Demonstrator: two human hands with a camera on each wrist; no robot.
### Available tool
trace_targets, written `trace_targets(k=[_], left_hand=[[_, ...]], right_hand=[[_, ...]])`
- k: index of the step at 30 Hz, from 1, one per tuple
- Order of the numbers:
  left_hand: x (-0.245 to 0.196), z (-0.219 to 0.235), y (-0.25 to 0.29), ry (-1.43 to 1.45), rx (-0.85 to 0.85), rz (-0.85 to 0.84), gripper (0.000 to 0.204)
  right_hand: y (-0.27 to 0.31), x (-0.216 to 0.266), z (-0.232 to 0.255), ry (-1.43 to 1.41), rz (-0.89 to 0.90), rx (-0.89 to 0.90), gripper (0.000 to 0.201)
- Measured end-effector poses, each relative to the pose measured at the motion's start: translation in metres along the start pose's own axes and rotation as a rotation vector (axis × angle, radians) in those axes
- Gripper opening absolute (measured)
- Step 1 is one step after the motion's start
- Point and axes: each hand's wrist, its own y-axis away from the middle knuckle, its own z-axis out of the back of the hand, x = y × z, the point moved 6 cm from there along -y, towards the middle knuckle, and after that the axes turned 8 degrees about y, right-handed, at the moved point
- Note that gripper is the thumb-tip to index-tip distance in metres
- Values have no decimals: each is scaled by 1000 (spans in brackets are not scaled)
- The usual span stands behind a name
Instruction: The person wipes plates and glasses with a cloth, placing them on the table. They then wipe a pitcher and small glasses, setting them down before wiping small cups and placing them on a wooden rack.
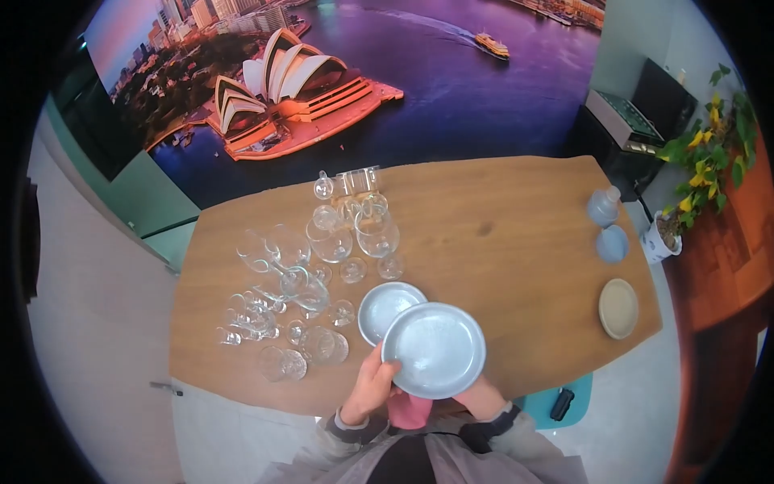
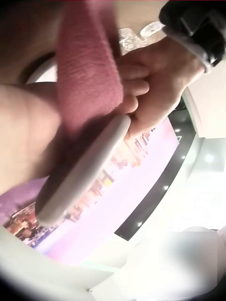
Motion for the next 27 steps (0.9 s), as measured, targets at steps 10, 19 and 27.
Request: trace_targets(k=[10, 19, 27], left_hand=[[0, 12, -2, 200, -99, 58, 37], [18, -25, -3, 113, 109, 116, 34], [19, 1, -6, -122, 43, 241, 44]], right_hand=[[42, 89, -33, 2252, 502, -519, 26], [68, 80, -22, 1281, 123, -569, 41], [154, 162, 28, 952, 464, -1058, 34]])
